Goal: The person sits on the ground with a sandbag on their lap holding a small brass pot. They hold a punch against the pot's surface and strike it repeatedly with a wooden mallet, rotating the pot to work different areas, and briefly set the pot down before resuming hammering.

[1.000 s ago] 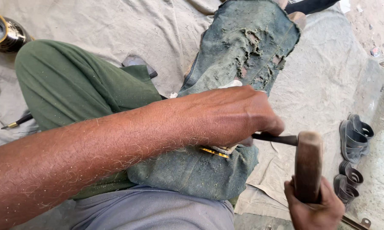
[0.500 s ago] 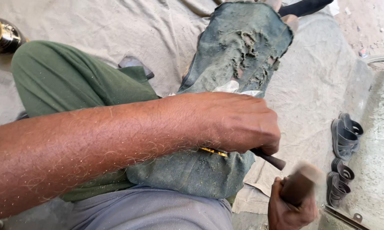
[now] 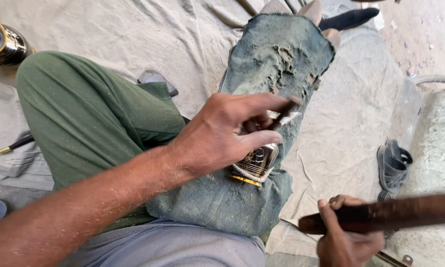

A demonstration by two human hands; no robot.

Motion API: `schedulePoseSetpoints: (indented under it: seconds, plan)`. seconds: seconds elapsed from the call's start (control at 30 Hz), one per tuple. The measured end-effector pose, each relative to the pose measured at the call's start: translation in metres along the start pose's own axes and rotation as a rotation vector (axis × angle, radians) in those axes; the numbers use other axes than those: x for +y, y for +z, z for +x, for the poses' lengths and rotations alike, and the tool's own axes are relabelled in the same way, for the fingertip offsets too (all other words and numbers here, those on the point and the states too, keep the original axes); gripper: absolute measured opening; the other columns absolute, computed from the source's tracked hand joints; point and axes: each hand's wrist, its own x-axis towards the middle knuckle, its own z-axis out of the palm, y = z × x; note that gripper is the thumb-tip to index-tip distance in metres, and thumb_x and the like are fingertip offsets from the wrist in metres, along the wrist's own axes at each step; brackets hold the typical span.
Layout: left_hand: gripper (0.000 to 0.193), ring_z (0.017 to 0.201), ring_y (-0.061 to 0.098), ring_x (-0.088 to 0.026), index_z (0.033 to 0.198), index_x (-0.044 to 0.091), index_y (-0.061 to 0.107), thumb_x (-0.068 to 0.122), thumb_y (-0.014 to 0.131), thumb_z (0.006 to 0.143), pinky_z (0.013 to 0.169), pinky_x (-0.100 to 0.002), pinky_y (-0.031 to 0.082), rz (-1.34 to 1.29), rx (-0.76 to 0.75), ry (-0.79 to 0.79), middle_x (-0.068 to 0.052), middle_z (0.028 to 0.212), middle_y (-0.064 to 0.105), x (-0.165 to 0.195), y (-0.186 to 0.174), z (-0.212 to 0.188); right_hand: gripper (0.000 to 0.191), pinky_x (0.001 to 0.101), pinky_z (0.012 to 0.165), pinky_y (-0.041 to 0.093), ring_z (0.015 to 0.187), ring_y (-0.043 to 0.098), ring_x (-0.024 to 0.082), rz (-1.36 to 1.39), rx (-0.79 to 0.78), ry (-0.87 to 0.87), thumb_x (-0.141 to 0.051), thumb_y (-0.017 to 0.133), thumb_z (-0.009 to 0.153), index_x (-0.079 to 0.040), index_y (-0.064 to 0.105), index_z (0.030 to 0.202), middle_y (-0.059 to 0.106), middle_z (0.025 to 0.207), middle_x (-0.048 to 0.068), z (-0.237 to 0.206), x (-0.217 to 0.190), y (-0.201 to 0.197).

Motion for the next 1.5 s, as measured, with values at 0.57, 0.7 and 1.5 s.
schedulePoseSetpoints:
  seconds: [0.57, 0.7, 1.5]
  plan:
    - [0.028, 0.073, 0.069, -0.004, 0.095, 0.002, 0.055, 0.013, 0.081, 0.089, 0.063, -0.022, 0.063, -0.321, 0.425, -0.504, -0.002, 0.08, 0.07, -0.007, 0.027, -0.036, 0.046, 0.0321, 0.069, 0.056, 0.075, 0.067, 0.025, -0.9, -0.672, -0.78, 0.008, 0.07, 0.093, 0.011, 0.058, 0.138, 0.067, 0.101, 0.024, 0.185, -0.169, 0.057]
    - [0.028, 0.072, 0.072, -0.004, 0.093, 0.003, 0.056, 0.015, 0.081, 0.088, 0.062, -0.021, 0.065, -0.279, 0.418, -0.505, -0.002, 0.079, 0.071, -0.005, 0.026, -0.035, 0.039, 0.0316, 0.066, 0.054, 0.07, 0.067, 0.022, -1.025, -0.789, -0.829, 0.004, 0.069, 0.096, 0.007, 0.061, 0.134, 0.067, 0.094, 0.02, 0.204, -0.166, 0.067]
    - [0.046, 0.083, 0.077, -0.011, 0.126, 0.014, 0.069, 0.021, 0.086, 0.084, 0.074, -0.027, 0.066, -0.067, -0.047, 0.011, -0.002, 0.097, 0.078, -0.037, 0.007, -0.001, 0.049, 0.042, 0.091, 0.055, 0.078, 0.073, 0.025, -0.965, -0.655, -0.123, -0.008, 0.085, 0.074, 0.005, 0.059, 0.113, 0.07, 0.083, 0.015, 0.161, -0.098, -0.038]
